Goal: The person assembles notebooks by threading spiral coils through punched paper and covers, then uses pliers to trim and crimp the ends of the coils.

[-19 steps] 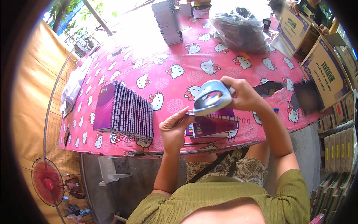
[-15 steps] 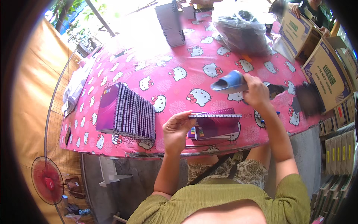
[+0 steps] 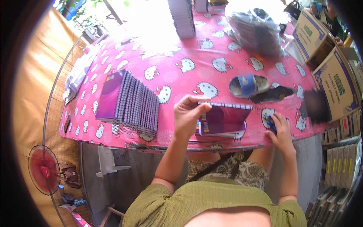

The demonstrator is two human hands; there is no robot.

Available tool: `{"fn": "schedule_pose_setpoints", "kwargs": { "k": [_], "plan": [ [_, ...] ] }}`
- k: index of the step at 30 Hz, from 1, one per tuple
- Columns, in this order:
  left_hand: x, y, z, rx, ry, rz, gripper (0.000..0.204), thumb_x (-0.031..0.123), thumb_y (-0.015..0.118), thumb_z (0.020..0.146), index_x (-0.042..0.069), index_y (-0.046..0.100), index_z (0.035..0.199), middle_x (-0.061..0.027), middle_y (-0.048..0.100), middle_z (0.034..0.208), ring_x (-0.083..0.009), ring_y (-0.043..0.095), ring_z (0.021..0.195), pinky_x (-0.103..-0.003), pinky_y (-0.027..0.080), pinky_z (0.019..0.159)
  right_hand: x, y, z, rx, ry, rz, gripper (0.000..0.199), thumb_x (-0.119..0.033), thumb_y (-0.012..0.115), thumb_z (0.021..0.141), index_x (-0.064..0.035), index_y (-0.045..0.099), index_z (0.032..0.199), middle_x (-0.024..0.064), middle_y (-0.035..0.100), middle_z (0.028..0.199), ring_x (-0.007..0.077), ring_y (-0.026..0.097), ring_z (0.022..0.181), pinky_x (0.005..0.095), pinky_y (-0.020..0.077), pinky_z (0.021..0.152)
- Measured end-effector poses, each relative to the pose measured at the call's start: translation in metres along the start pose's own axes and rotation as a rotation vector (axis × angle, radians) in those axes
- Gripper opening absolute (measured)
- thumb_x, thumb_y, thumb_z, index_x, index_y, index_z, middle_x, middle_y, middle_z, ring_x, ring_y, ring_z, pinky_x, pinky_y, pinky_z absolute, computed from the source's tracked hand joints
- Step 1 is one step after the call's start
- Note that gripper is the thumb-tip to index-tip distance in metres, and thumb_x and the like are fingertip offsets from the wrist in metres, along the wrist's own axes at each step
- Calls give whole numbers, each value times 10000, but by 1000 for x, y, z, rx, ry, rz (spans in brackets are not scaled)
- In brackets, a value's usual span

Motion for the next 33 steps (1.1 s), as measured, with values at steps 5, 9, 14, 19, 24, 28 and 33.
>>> {"fn": "schedule_pose_setpoints", "kwargs": {
  "k": [5,9,14,19,24,28,33],
  "plan": [
    [63,49,-10,-34,446,338,233,-91,767,728,-3,638,902,-189,684,985,-221,671,930,-278,570,749,21,2,9,-24,226,-23,475,-290,667,835,-38,543,1219,145,539,1269,341,463,1224,478,318,1057],
    [92,74,-34,-11,696,739,210,-65,788,716,-7,674,883,-158,710,941,-220,675,898,-313,562,729,-73,-58,17,250,-46,541,341,-143,731,791,-13,620,1086,163,623,1042,310,607,1003,402,480,900],
    [90,86,-46,-11,787,839,256,-121,757,671,-4,690,889,-152,721,934,-246,682,862,-321,557,732,-179,-110,26,367,-398,576,357,-167,759,771,-10,631,1065,155,642,1006,325,606,928,416,497,838],
    [96,83,-52,-2,775,807,330,-199,672,646,-10,695,915,-162,719,944,-251,681,863,-324,558,728,-195,-110,35,314,-423,662,358,-165,764,758,-5,636,1051,156,636,978,331,600,926,431,500,824],
    [114,92,-62,-59,886,876,276,-176,674,651,-7,682,869,-164,717,878,-262,690,799,-381,541,751,-195,-35,45,-702,122,1796,216,-149,614,942,50,670,1008,84,684,756,102,603,562,234,475,507],
    [152,75,-58,134,890,816,214,-17,753,766,26,550,818,-189,696,972,-223,667,834,-354,541,749,-176,-52,49,-227,-66,1318,315,-167,700,871,17,628,1116,114,681,960,163,661,836,279,524,683],
    [279,-49,-57,697,930,591,253,131,684,898,70,488,750,-132,668,895,-135,627,808,-239,508,732,-47,-47,43,392,129,452,367,-141,741,780,-19,610,1100,158,629,1033,316,593,971,420,469,852]
  ]
}}
Point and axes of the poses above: each hand's wrist, its own z-axis towards the middle knuckle, its own y-axis out of the palm, x = y × z, the point moved 9 cm from there along z, towards the middle knuckle
